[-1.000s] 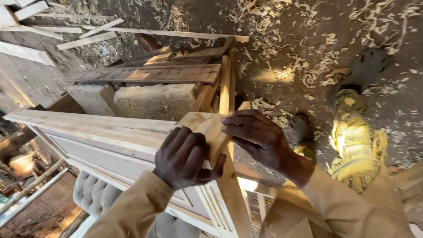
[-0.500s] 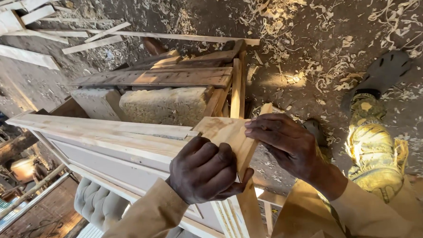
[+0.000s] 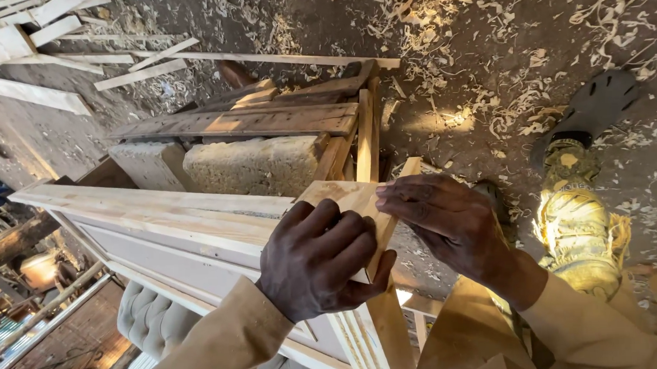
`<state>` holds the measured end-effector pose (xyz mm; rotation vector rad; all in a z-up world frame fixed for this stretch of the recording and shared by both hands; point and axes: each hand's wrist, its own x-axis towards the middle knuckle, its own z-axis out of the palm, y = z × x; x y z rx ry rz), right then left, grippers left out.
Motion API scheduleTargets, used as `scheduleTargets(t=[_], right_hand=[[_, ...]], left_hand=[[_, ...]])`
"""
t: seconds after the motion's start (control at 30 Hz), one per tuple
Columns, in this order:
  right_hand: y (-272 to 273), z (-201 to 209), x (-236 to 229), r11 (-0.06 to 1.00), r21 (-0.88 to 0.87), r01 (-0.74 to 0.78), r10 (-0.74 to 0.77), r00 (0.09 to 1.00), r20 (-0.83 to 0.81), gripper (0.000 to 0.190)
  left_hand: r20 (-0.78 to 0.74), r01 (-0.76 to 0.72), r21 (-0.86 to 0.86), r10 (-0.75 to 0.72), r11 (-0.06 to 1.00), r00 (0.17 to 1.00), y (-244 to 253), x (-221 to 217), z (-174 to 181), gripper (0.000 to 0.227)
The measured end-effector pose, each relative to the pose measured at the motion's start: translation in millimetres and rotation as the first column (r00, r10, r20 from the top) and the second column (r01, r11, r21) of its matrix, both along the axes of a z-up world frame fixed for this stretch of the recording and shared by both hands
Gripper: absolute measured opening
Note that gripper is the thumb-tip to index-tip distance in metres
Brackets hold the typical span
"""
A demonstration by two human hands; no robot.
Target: The person saws a small wooden strip at a workbench, then fits the strip onto the edge of a cabinet door frame lying on a low support. They apply wood glue to the strip with a stick, press it against the frame, and hammer nails to secure it in place.
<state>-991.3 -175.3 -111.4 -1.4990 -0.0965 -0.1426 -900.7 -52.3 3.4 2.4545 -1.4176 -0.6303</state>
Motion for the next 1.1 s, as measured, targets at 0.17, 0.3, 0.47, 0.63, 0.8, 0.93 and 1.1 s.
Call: scheduleTargets(t=[0.17, 0.3, 0.47, 0.63, 0.8, 0.93, 1.1], right_hand=[[0, -4, -2, 1.0, -0.011, 0.002, -0.002, 1.0, 0.02, 0.019], [-1, -7, -4, 0.999, -0.018, -0.035, 0.035, 0.998, 0.043, 0.021], [-2, -6, -1, 0.999, -0.001, -0.033, 0.033, 0.998, 0.047, 0.02], [-6, -1, 5, 0.999, 0.03, -0.045, 0.045, 0.999, 0.013, 0.017], [-2, -30, -2, 0.99, 0.033, -0.138, 0.137, 0.99, 0.031, 0.028], [-4, -38, 3, 0.975, 0.149, -0.166, 0.164, 0.986, 0.025, 0.031], [-7, -37, 2, 0.975, 0.136, -0.176, 0.173, 0.984, 0.034, 0.025]], left_hand=[[-0.031, -0.05, 0.038, 0.051, 0.998, 0.998, -7, 1, 2, 0.025], [-0.015, -0.11, 0.094, 0.111, 0.99, 0.994, -10, -4, 1, 0.03], [0.051, -0.081, 0.035, 0.079, 0.996, 0.996, -9, -10, -2, 0.021], [0.122, -0.026, 0.01, 0.025, 1.0, 0.992, -7, -14, -2, 0.022], [0.127, -0.037, 0.023, 0.034, 0.999, 0.991, -8, -15, -3, 0.024], [0.118, -0.02, 0.024, 0.017, 1.0, 0.993, -10, -10, -3, 0.024], [0.084, -0.009, 0.043, 0.005, 0.999, 0.996, -10, -9, -3, 0.019]])
